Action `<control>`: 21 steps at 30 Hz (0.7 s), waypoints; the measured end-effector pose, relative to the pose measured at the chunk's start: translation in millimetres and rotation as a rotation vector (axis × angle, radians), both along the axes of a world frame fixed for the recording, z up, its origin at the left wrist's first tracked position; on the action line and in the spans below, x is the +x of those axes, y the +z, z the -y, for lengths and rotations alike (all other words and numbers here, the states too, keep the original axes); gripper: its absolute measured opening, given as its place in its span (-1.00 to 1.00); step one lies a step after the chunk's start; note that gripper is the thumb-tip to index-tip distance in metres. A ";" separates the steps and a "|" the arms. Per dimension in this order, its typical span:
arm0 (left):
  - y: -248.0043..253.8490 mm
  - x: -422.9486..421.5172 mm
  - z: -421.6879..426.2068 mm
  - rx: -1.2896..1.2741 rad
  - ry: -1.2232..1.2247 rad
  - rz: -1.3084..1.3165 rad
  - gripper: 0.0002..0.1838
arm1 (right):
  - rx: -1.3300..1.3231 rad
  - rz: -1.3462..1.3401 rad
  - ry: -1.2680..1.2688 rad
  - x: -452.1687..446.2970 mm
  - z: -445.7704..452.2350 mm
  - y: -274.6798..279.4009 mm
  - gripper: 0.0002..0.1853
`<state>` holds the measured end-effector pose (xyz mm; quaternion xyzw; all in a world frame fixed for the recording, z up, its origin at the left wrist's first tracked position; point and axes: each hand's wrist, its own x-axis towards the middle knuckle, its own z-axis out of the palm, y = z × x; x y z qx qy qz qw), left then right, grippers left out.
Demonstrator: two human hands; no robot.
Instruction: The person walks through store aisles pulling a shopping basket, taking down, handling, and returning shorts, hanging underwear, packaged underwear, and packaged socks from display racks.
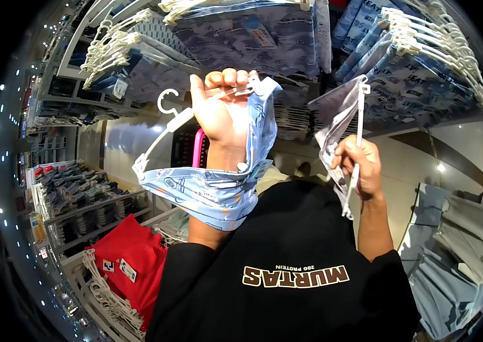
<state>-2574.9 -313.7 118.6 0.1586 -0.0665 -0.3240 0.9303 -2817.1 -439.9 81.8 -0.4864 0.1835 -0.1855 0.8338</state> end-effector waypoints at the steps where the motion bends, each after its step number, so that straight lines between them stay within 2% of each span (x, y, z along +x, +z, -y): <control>1: 5.6 -9.0 6.2 0.002 0.000 0.054 -0.41 | 0.014 -0.033 0.001 2.2 -0.9 3.8 -0.73; 3: 15.8 -23.8 15.3 0.098 -0.001 0.080 -0.41 | -0.046 -0.085 0.032 4.6 -1.0 -4.6 -0.74; 6: 16.9 -22.2 16.5 -0.083 -0.155 -0.100 -0.36 | -0.040 -0.112 -0.016 17.2 -8.3 -10.5 -0.74; 9: 32.9 -16.1 10.2 -0.178 -0.259 -0.210 -0.40 | 0.037 -0.115 -0.125 32.4 -9.3 -29.1 -0.48; 11: 41.0 -18.2 9.1 -0.249 -0.306 -0.222 -0.41 | 0.043 -0.095 0.037 33.6 0.8 -51.1 -0.26; 13: 41.8 -19.6 10.1 -0.249 -0.338 -0.219 -0.40 | -0.040 -0.158 0.200 38.7 -0.4 -48.6 -0.43; 14: 40.5 -19.7 10.6 -0.240 -0.345 -0.212 -0.40 | -0.271 -0.192 0.291 42.1 4.5 -63.9 -0.75; 15: 38.4 -19.5 9.9 -0.228 -0.351 -0.205 -0.40 | -0.311 -0.231 0.237 48.0 -2.1 -67.9 -0.83; 17: 30.5 -14.3 5.6 -0.200 -0.310 -0.165 -0.39 | -0.383 -0.347 0.204 46.4 -0.3 -68.4 -0.83; 21: 15.5 0.2 -7.3 -0.123 -0.222 -0.100 -0.38 | -0.162 -0.224 0.100 44.2 -3.8 -64.1 -0.71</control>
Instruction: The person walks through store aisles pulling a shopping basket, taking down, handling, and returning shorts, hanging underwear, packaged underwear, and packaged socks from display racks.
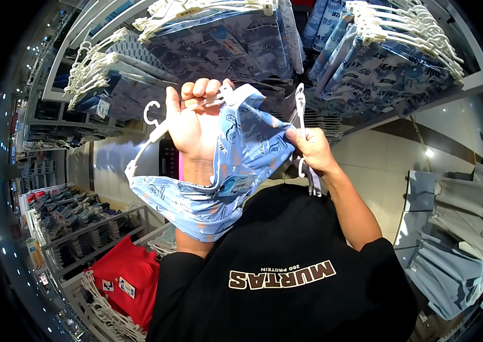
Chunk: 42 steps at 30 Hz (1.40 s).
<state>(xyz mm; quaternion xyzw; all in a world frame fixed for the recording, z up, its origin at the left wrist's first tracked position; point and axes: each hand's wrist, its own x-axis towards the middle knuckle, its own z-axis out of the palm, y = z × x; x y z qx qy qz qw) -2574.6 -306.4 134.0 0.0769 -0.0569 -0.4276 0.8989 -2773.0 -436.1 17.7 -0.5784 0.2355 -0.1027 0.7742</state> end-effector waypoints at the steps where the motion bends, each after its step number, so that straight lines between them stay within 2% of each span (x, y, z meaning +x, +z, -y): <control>1: -3.6 1.8 -2.2 0.016 0.010 0.007 -0.38 | 0.028 0.017 -0.005 -1.2 -1.3 1.4 -0.71; 4: -8.9 2.3 -3.9 0.040 0.032 0.021 -0.38 | -0.016 0.043 -0.030 -2.1 -6.6 20.0 -0.75; 6: -10.5 0.2 -4.8 0.081 0.055 0.042 -0.38 | -0.212 0.088 0.020 -3.1 -2.9 7.3 -0.74; 8: -7.7 -2.6 -4.4 0.130 0.118 0.059 -0.40 | -0.144 0.055 0.026 -4.3 -2.5 -0.7 -0.69; 10: -13.4 0.3 -4.1 0.087 0.130 0.173 -0.41 | -0.095 0.041 0.035 -4.3 1.3 13.9 -0.62; 12: -20.2 1.0 -5.3 0.202 0.203 0.254 -0.44 | -0.063 0.037 0.058 -11.8 10.1 40.5 -0.56; 14: -36.6 7.9 -10.5 0.296 0.181 0.270 -0.48 | -0.031 0.017 0.035 -22.6 21.4 63.1 -0.65; 16: -57.4 9.1 -10.0 0.434 0.167 0.303 -0.58 | 0.124 0.159 0.140 -41.8 37.5 80.6 -0.67; 19: -84.3 -8.4 3.3 0.640 0.179 0.351 -0.67 | 0.189 0.337 0.224 -62.8 44.4 108.6 -0.61; 21: -97.9 -29.6 15.3 0.655 0.154 0.414 -0.76 | 0.257 0.443 0.280 -66.6 44.9 119.7 -0.59; 22: -102.7 -38.0 21.4 0.664 0.139 0.472 -0.69 | 0.303 0.488 0.300 -67.9 45.4 122.9 -0.59; 24: -111.5 -48.8 22.7 0.632 0.111 0.782 -0.42 | 0.359 0.528 0.283 -73.0 43.0 128.6 -0.57; 26: -125.0 -51.8 31.2 0.569 0.021 0.910 -0.31 | 0.413 0.629 0.322 -70.7 39.3 135.2 -0.59; 28: -106.3 -59.8 33.7 0.311 -0.200 0.770 -0.44 | 0.382 0.652 0.458 -62.9 46.0 141.5 -0.65; 29: -113.1 -68.2 44.4 0.385 -0.167 0.879 -0.61 | 0.369 0.643 0.420 -66.5 48.9 139.7 -0.65; 30: -111.8 -68.5 45.5 0.471 -0.302 0.823 -0.69 | 0.363 0.647 0.416 -66.8 50.8 140.1 -0.65; 33: -110.2 -68.0 44.0 0.519 -0.230 0.822 -0.98 | 0.338 0.672 0.390 -67.1 54.7 140.4 -0.65; 34: -110.9 -67.5 43.5 0.507 -0.209 0.781 -0.91 | 0.335 0.673 0.364 -67.3 55.1 140.0 -0.64; 35: -125.8 -64.7 48.6 0.619 -0.212 0.844 -0.76 | 0.333 0.675 0.339 -67.4 55.1 139.2 -0.64; 36: -126.3 -61.5 47.8 0.658 -0.175 0.932 -0.80 | 0.333 0.677 0.313 -67.3 54.4 137.9 -0.63; 37: -110.0 -59.0 45.0 0.747 -0.157 1.032 -0.82 | 0.459 0.688 0.235 -68.2 50.7 136.0 -0.63; 38: -93.3 -57.2 42.1 0.835 -0.137 1.132 -0.82 | 0.463 0.687 0.224 -68.2 50.2 134.8 -0.63; 41: -92.0 -66.1 48.5 0.679 -0.124 0.853 -0.87 | 0.459 0.691 0.215 -68.4 52.9 131.6 -0.64; 42: -92.4 -65.5 48.8 0.691 -0.128 0.872 -0.88 | 0.458 0.699 0.223 -68.2 54.6 130.2 -0.64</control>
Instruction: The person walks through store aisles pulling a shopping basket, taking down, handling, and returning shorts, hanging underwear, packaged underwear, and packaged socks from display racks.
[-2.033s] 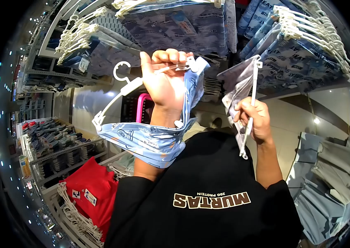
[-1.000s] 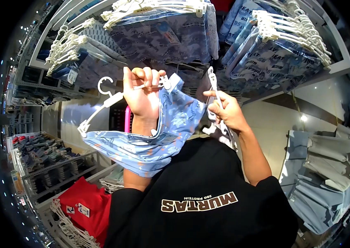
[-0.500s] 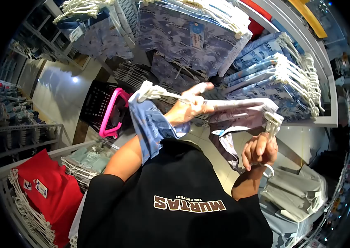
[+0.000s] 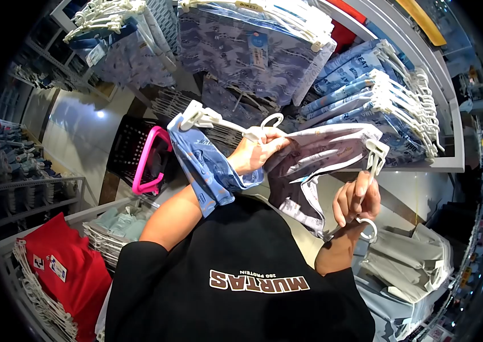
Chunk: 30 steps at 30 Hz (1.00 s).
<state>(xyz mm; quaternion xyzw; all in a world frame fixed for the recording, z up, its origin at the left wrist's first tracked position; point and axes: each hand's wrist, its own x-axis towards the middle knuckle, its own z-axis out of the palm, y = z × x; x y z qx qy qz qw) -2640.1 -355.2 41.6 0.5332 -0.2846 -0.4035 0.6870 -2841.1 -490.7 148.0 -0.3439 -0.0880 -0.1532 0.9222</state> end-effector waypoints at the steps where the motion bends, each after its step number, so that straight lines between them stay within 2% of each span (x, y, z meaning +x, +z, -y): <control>1: -0.7 1.2 -0.8 0.013 -0.005 0.019 -0.89 | -0.001 0.010 0.005 0.3 1.6 -1.3 -0.63; 3: -2.2 9.0 -4.7 0.102 -0.020 0.142 -0.83 | 0.001 0.018 0.020 0.1 5.3 -4.1 -0.63; 6: -1.0 9.6 -6.2 0.055 0.048 0.033 -0.79 | -0.019 0.004 0.042 -0.5 11.7 -6.5 -0.62; 7: -2.3 10.5 -4.2 0.083 0.081 -0.012 -0.78 | -0.049 -0.008 0.042 0.5 13.6 -5.5 -0.61; 8: -2.2 12.2 -6.8 0.182 0.118 0.053 -0.75 | -0.078 -0.020 0.042 0.7 14.5 -5.3 -0.60; 10: -9.6 27.4 -13.2 0.289 0.210 0.367 -0.73 | -0.035 -0.084 -0.038 1.0 13.9 -9.8 -0.50; 11: -13.1 30.5 -18.5 0.572 0.207 0.643 -0.66 | 0.003 -0.122 -0.089 1.1 13.7 -13.6 -0.48; 12: -14.0 36.8 -19.1 0.641 0.207 0.784 -0.63 | 0.041 -0.159 -0.140 2.1 12.9 -15.8 -0.47; 15: -14.3 51.4 -28.0 0.694 0.221 0.996 -0.60 | 0.140 -0.279 -0.298 6.0 7.0 -21.8 -0.54; 18: -11.3 60.7 -34.8 0.776 0.180 1.048 -0.60 | 0.187 -0.362 -0.437 8.4 1.8 -31.5 -0.60; 22: 2.2 47.2 -32.8 0.738 -0.036 0.725 -0.58 | 0.219 -0.420 -0.625 28.7 -8.5 -52.8 -0.62; 25: -13.9 22.2 -19.1 0.470 -0.141 0.459 -0.53 | 0.304 -0.492 -0.703 51.5 -9.4 -84.0 -0.66; 26: -15.7 9.0 -16.4 0.344 -0.175 0.259 -0.64 | 0.348 -0.528 -0.761 60.5 -12.1 -91.8 -0.67; 28: -1.9 -13.7 -10.7 0.244 -0.168 0.169 -0.63 | 0.261 -0.561 -0.823 69.4 -17.3 -106.6 -0.65; 30: 20.6 -24.9 -12.3 0.440 -0.284 0.538 -0.61 | 0.252 -0.653 -0.817 71.0 -25.1 -104.5 -0.65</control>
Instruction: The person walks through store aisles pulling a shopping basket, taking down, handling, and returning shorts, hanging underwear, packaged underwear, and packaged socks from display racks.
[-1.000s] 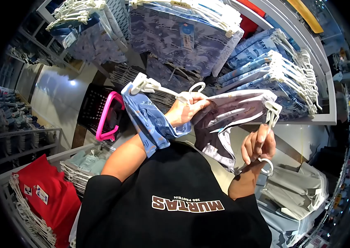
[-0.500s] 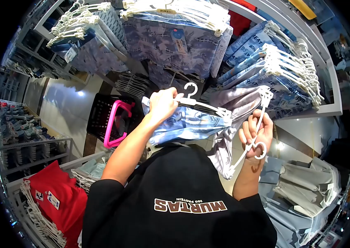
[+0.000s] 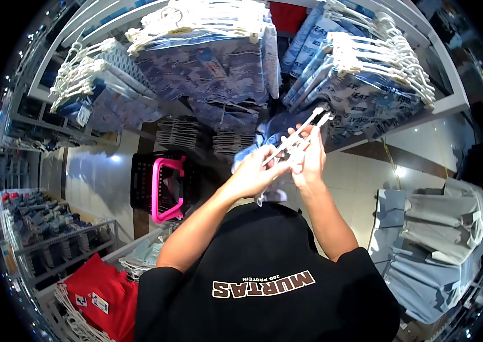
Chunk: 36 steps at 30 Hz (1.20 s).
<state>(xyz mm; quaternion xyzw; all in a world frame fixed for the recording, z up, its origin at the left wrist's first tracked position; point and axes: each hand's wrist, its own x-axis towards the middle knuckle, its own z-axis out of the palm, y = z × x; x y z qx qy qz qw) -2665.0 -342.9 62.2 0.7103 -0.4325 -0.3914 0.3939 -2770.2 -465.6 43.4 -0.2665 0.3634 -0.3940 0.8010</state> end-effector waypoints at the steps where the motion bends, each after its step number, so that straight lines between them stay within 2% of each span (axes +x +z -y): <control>1: -11.6 -10.2 -2.0 -0.053 0.025 -0.068 -0.61 | 0.003 0.000 -0.070 7.3 -2.9 -0.5 -0.65; 2: -23.2 -19.3 -3.6 -0.105 0.053 -0.137 -0.60 | 0.021 0.089 -0.060 6.8 -1.8 -4.1 -0.66; 4: -21.9 -24.5 -5.1 -0.269 0.045 -0.025 -0.66 | 0.051 0.164 -0.020 2.3 -2.5 -2.9 -0.68; 6: -15.6 -24.1 -11.3 -0.092 0.002 -0.020 -0.64 | 0.064 0.212 0.000 -2.2 -2.7 -13.9 -0.69; 7: -19.0 -27.0 -13.9 -0.157 0.025 0.009 -0.66 | 0.076 0.280 0.015 -1.3 -4.7 -14.3 -0.71; 12: -15.7 -7.4 -28.5 -0.101 0.016 -0.076 -0.67 | 0.144 0.143 0.036 -2.4 -20.1 -1.9 -0.75; 17: 8.7 32.9 -44.9 -0.060 -0.056 -0.463 -0.68 | 0.059 0.200 0.326 -2.3 -23.8 1.7 -0.79; 18: 18.3 39.7 -48.2 -0.065 -0.054 -0.462 -0.68 | 0.047 0.164 0.361 0.9 -26.9 9.3 -0.80; 20: 43.5 51.1 -54.1 -0.020 -0.063 -0.490 -0.68 | -0.141 0.140 0.551 2.1 -19.3 0.4 -0.83; 22: 52.9 57.4 -59.5 -0.072 -0.047 -0.344 -0.66 | -0.120 0.117 0.629 11.1 -16.4 16.8 -0.82; 24: 65.8 60.6 -66.6 -0.120 0.075 -0.204 -0.66 | -0.191 0.150 0.589 28.6 -17.8 33.5 -0.81; 25: 72.8 70.5 -68.9 -0.210 0.068 0.194 -0.64 | -0.233 0.188 0.569 39.1 -16.5 38.6 -0.80; 26: 83.7 72.7 -74.7 -0.302 0.169 0.341 -0.63 | -0.321 0.218 0.519 53.1 -14.5 44.9 -0.80; 28: 93.4 80.3 -85.4 -0.497 0.432 0.413 -0.66 | -0.377 0.273 0.460 79.3 -4.8 59.1 -0.79; 30: 83.8 91.5 -107.7 -0.604 0.744 0.091 -0.77 | -0.460 0.289 0.416 103.1 2.1 88.5 -0.79; 32: 63.2 107.0 -133.3 -0.616 0.944 0.090 -0.82 | -0.526 0.307 0.372 133.4 7.9 112.6 -0.74; 34: 43.1 108.8 -154.9 -0.495 1.076 0.057 -0.82 | -0.626 0.250 0.332 165.5 12.0 122.9 -0.67; 36: 20.4 105.4 -169.6 -0.427 1.127 0.073 -0.82 | -0.658 0.252 0.283 191.8 9.7 140.2 -0.63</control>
